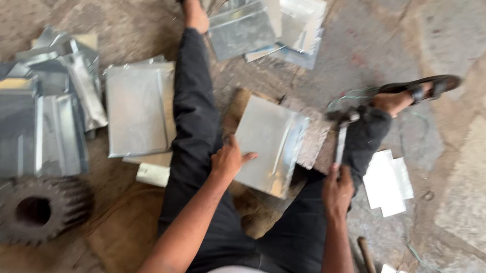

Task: The person sits on the floor and hammers the edges of several metal sheets one by one against a stone block using a hammer.

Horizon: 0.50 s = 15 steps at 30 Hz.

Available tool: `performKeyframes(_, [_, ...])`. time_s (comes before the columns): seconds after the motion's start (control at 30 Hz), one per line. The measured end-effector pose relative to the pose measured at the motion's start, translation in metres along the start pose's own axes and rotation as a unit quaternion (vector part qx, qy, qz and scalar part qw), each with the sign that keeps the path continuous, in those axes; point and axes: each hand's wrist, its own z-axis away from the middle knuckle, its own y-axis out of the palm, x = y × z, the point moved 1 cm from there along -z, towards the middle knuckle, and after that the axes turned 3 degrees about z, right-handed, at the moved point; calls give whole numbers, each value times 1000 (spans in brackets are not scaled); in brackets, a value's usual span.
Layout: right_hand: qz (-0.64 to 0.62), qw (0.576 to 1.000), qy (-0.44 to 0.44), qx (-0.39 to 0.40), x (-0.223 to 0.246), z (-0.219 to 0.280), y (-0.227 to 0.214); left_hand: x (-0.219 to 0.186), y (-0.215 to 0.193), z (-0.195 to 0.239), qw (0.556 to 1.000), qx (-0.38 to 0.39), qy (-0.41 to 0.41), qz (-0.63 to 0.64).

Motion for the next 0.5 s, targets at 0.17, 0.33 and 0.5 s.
performKeyframes(0.17, [8, 993, -107, -51, 11, 25, 4, 0, 11, -12, 997, -63, 26, -26])
performKeyframes(0.33, [-102, 988, 48, 109, -15, 34, 17, 6, 11, -23, 985, -128, 28, 111])
performKeyframes(0.5, [-180, 967, 119, 136, -30, 49, 22, 3, 0, -30, 961, -198, -3, 192])
